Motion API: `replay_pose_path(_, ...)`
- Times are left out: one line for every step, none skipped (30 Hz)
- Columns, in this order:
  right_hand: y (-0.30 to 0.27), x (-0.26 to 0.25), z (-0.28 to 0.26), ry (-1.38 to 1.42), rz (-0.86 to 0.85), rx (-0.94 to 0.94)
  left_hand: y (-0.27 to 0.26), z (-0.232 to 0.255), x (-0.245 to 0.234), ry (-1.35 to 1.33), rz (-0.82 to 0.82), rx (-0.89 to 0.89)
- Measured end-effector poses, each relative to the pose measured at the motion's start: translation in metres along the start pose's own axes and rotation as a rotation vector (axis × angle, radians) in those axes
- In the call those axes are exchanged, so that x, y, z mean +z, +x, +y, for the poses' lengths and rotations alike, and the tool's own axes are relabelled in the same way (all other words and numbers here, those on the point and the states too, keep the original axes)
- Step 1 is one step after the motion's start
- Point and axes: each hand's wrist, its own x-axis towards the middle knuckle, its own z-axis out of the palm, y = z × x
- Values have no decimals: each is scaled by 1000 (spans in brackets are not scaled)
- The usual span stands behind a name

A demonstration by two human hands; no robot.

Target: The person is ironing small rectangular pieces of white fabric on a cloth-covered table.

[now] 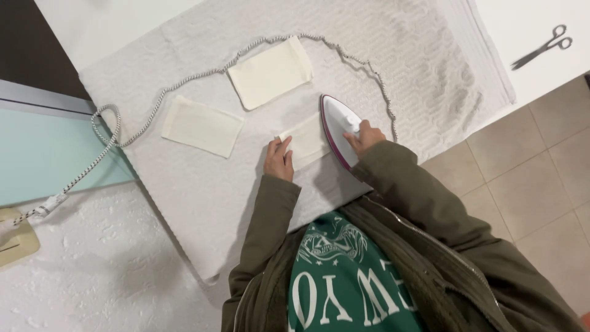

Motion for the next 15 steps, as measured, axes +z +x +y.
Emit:
replay_pose_path(2, -6, -8, 0, 3, -1, 1, -2, 0, -1, 1, 2)
replay_pose_path(4, -12, -17, 50, -12, 39, 2, -4, 1, 16, -54, -72)
replay_pose_path(0, -13, -22, 103, -35, 87, -4, -6, 1, 35, -119, -154)
replay_pose_path(-6, -12, -19, 105, -41, 96, -11, -7, 1, 35, -129, -159)
replay_pose_path(-5, -16, -21, 132, -74, 134, -7, -9, 1, 28, -71, -65)
replay_pose_path(-4, -20, -23, 159, -107, 172, -3, -11, 0, 21, -15, 29)
replay_pose_path(9, -9, -9, 158, -103, 164, -1, -12, 1, 22, -7, 33)
replay_pose_path(23, 3, 5, 59, 2, 57, 0, -14, 2, 8, 5, 46)
replay_pose_path(29, 19, 24, -38, 94, -38, -8, -16, 4, -5, 1, 48)
replay_pose_path(32, 22, 23, -36, 87, -32, -11, -14, 2, -3, -5, 42)
replay_pose_path(35, 23, 22, 0, 130, -42, -12, -11, 1, 17, -1, 70)
replay_pose_path(37, 25, 20, 36, 174, -51, -13, -8, -1, 38, 3, 98)
replay_pose_path(41, 25, 24, 38, 183, -61, -9, -5, -3, 40, 12, 108)
replay_pose_path(45, 26, 28, 14, 168, -52, -5, -1, -4, 15, -45, 6)
replay_pose_path(44, 29, 35, -6, 149, -32, -5, 2, -6, -10, -116, -96)
